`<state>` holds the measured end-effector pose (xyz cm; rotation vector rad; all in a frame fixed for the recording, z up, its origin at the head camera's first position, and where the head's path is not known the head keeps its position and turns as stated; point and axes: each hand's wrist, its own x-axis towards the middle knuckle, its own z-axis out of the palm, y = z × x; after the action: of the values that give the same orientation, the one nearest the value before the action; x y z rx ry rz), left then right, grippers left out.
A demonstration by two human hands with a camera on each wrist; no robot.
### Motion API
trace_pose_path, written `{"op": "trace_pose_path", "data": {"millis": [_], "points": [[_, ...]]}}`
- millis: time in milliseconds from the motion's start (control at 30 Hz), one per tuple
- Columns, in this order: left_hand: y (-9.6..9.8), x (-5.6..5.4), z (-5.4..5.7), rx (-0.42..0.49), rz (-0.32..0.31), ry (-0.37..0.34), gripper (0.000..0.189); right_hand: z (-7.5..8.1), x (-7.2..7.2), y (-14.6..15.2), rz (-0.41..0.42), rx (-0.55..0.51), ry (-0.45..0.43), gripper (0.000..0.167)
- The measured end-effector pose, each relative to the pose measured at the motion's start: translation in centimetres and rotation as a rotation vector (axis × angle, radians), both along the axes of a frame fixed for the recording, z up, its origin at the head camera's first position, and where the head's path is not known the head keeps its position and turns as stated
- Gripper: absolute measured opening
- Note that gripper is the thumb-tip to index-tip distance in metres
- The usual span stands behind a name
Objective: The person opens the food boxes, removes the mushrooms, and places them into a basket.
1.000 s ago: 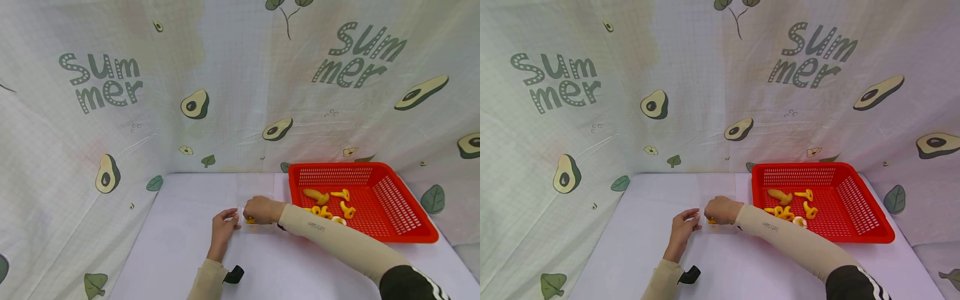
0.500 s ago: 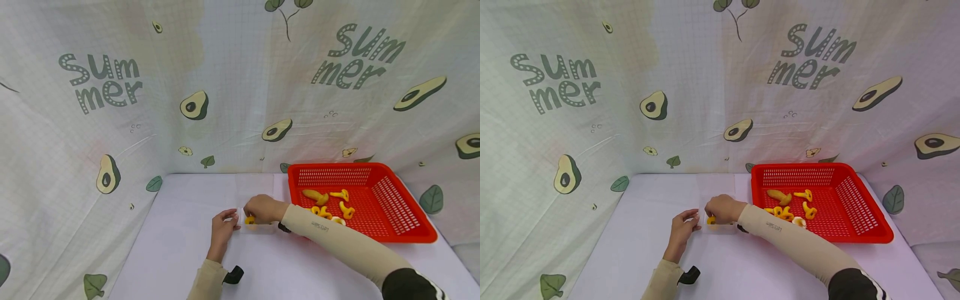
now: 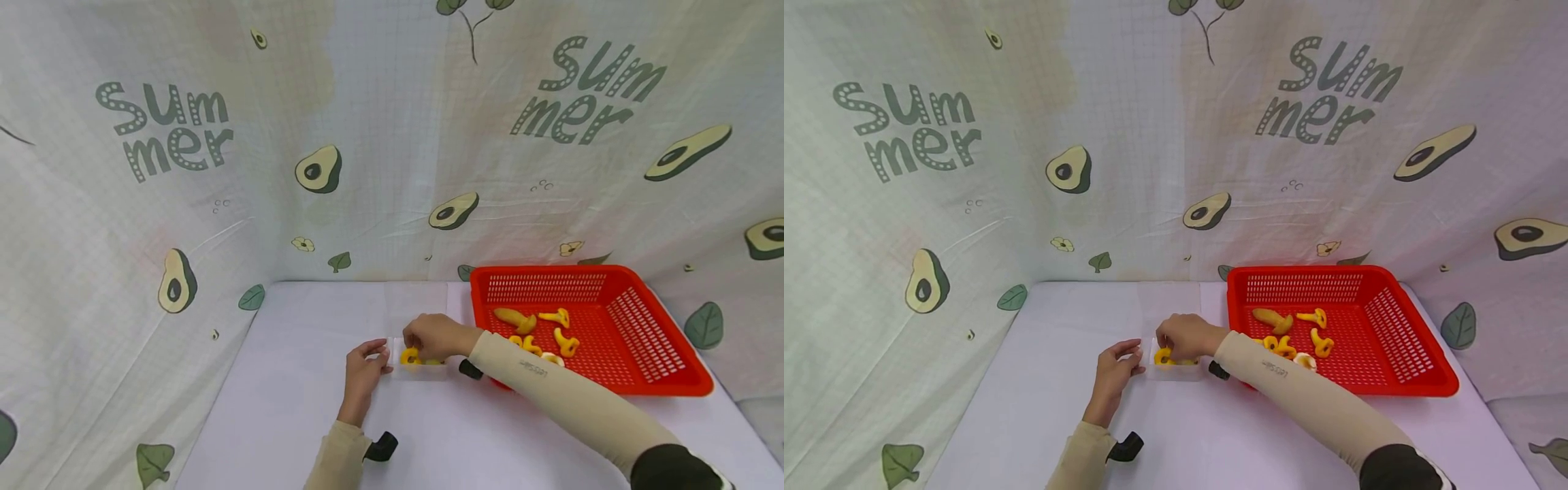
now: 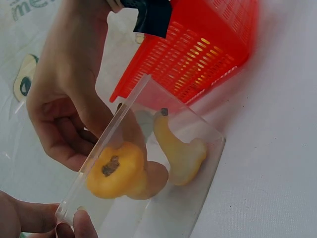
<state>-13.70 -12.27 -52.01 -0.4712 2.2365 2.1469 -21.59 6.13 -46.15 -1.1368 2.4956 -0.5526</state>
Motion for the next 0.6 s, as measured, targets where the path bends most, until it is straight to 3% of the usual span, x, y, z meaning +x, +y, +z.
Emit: {"op": "trace_pose_path", "data": {"millis": [333, 467, 600], "points": [[-0.1, -0.1, 0.2, 0.003, -0.005, 0.01, 0.028, 1.1, -0.2, 0.9, -0.018, -0.091, -0.06, 0.016], [-0.1, 0.0, 0.2, 0.011, -0.003, 0.017, 0.028, 1.6, 0.1, 1.4, 0.002, -0.11, 0.013, 0.014], [-0.1, 0.1, 0.3, 0.01, 0.001, 0.012, 0.029, 2.0, 0.6, 2.1, 0.037, -0.131, 0.149, 0.013]]}}
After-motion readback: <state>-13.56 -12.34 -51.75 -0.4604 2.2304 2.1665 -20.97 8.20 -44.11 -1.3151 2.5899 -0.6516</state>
